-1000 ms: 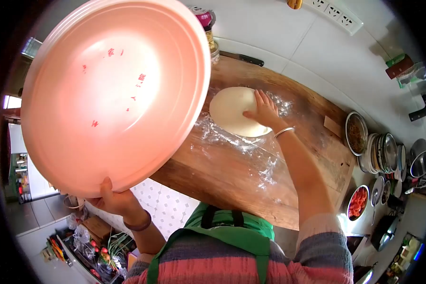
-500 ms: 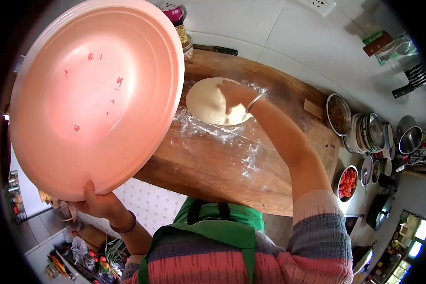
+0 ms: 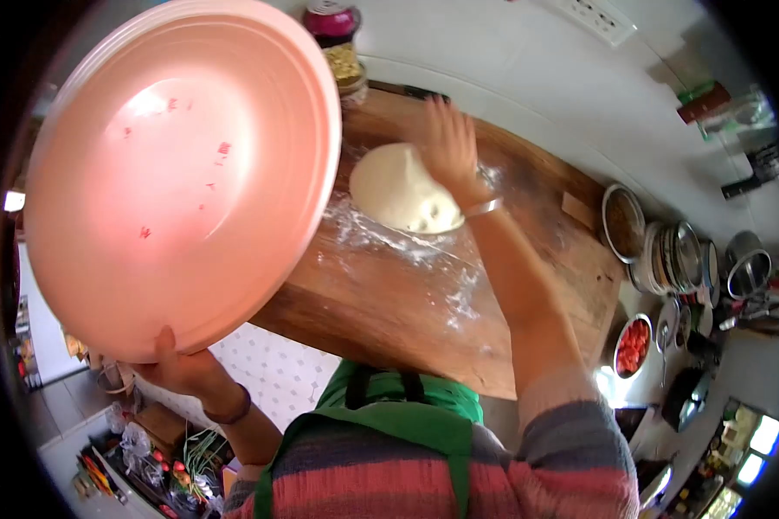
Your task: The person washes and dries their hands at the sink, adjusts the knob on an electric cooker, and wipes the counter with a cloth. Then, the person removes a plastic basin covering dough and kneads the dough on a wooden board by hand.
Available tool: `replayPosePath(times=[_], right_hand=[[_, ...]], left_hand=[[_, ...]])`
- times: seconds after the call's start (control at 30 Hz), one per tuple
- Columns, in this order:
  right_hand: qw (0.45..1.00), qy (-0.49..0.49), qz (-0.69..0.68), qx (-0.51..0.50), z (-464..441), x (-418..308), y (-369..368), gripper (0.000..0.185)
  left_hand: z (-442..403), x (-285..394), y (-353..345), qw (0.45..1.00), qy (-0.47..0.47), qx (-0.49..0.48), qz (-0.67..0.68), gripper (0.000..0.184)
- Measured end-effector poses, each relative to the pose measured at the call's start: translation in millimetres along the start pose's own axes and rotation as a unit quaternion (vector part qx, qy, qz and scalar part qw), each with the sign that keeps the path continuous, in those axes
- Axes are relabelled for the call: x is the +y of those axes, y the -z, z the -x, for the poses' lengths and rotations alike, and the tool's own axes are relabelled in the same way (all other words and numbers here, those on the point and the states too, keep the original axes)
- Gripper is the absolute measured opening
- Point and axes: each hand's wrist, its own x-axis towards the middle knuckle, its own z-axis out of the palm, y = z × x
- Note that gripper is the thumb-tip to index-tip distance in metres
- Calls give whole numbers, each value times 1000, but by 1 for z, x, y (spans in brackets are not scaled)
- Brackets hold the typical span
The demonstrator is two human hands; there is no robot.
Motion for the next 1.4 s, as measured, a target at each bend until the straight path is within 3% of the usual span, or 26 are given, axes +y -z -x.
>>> replayPosePath(times=[0.03, 0.07, 0.1, 0.13, 0.2, 0.3, 0.33, 0.37, 0.53, 0.6, 0.63, 0.73, 0.77, 0.87, 0.97, 1.1, 1.2, 1.23, 1.33, 1.37, 1.4], right_hand=[[952, 146, 59, -262, 54, 5, -79, 71], [943, -34, -146, -298, 53, -31, -19, 72], [902, -58, -176, -391, 42, -22, -23, 74], [862, -61, -232, -446, 26, -8, -14, 76], [784, -220, -510, -279, 8, 15, 16, 77], [682, -262, -657, -185, 1, 3, 84, 73], [573, -272, -747, -199, 12, -4, 92, 71], [539, -238, -780, -212, 21, -12, 106, 74], [456, -248, -842, -151, 81, -39, 150, 64], [409, -396, -805, -163, 115, -38, 157, 44], [398, -433, -788, -184, 137, -37, 162, 45], [313, -567, -757, -87, 189, -53, 196, 31], [297, -572, -764, -43, 218, -54, 197, 35], [284, -624, -728, 28, 287, -61, 247, 40], [266, -674, -685, 74, 332, -52, 280, 43], [222, -616, -737, 168, 383, -32, 293, 45], [193, -635, -718, 210, 392, -22, 306, 47], [213, -606, -728, 241, 395, -19, 306, 47], [410, -669, -616, 70, 409, -3, 323, 43], [551, -695, -462, 25, 410, -1, 327, 35], [635, -670, -381, 53, 408, 3, 332, 24]], left_hand=[[2, -4, 2, 999, -25, 4, -35, 41], [1, -2, 2, 996, -51, 7, -70, 41], [3, 3, -7, 999, -25, 5, 36, 40], [5, 6, -8, 999, -38, -6, 31, 40], [3, 10, -6, 997, -51, -50, 24, 39], [10, 18, -20, 992, -50, -67, 91, 40], [15, 24, -28, 991, -44, -69, 108, 40], [19, 28, -34, 988, -25, -86, 122, 40], [48, 39, -50, 975, 64, -173, 126, 32], [58, 34, -52, 957, 119, -238, 114, 35], [66, 35, -53, 942, 151, -268, 132, 35], [94, 44, -56, 893, 229, -367, 123, 36], [104, 35, -55, 869, 252, -408, 118, 36], [146, 35, -44, 801, 314, -497, 109, 35], [184, 44, -49, 731, 291, -609, 100, 39], [232, 83, -57, 684, 186, -695, 122, 39], [258, 108, -56, 672, 65, -728, 120, 40], [266, 108, -55, 682, 47, -715, 147, 40], [282, 117, -64, 735, -67, -654, 165, 20], [283, 123, -70, 725, -102, -657, 179, 13], [284, 129, -77, 714, -137, -659, 193, 6]])
